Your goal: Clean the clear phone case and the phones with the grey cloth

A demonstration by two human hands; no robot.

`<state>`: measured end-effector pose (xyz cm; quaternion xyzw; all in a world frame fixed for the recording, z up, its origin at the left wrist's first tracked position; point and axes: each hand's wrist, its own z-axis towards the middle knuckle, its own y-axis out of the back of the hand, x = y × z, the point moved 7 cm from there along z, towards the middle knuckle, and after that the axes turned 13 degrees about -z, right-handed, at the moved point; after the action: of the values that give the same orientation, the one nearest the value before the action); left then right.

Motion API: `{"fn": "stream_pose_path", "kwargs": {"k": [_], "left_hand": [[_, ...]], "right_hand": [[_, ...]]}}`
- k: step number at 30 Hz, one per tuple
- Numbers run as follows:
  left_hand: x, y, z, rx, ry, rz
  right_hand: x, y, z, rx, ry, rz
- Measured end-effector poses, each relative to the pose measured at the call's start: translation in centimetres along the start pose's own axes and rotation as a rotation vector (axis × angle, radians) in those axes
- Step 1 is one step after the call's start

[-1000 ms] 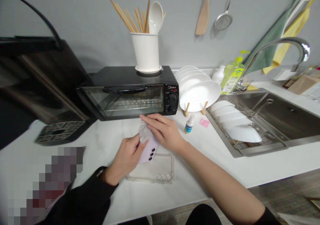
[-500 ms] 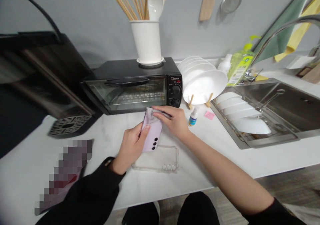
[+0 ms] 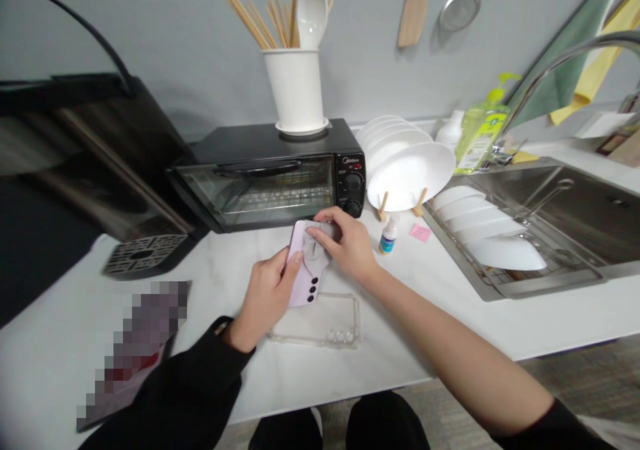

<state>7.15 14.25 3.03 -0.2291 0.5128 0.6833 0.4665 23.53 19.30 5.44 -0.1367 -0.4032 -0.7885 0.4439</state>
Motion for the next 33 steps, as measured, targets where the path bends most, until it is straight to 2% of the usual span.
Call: {"fn": "stream_pose_path", "kwargs": {"k": [3,5,10,13,16,18,21,28,31,33], "left_hand": [[-0.2,0.0,-0.1,-0.003,0.004,-0.016],[-0.3,-0.1,-0.1,0.012,0.000,-0.033],[-0.9,-1.0,-0.3,0.131,-0.050,-0.026],[-0.9,-1.0,-0.3,0.127,-0.060,-0.038],[-0.8,-0.4,-0.2,0.058,-0.049,-0.038],[-0.7,-0.1,-0.2,0.014,-0.047,-0.020],[-0.6,0.1,-0.2,-0.003,-0.046,-0.009],[-0.6,-0.1,-0.2,0.011,-0.056,0.004],[-0.8,-0.5,-0.3,0.054,-0.081,0.018],[-0.9,-0.7,-0.3,0.078,-0.087,0.018]], "right_hand": [[0.5,0.0,0.2,0.029,0.088,-0.019],[1.2,0.5,0.1,-0.002,0.153,-0.008],[3.0,2.3,-0.8,-0.221,0.300,-0.071],[3.0,2.0,-0.7,-0.142,0.303,-0.040],[1.6,1.2,-0.1,-0.025,0.146,0.001],[1.1,0.8,0.1,0.015,0.108,-0.016],[1.5,0.7,0.2,0.025,0.179,-0.026],[3.1,1.6,-0.2,-0.069,0.327,-0.081],[3.3,1.4,-0.1,-0.001,0.354,-0.060],[3.0,1.1,0.2,0.062,0.310,-0.022]]}}
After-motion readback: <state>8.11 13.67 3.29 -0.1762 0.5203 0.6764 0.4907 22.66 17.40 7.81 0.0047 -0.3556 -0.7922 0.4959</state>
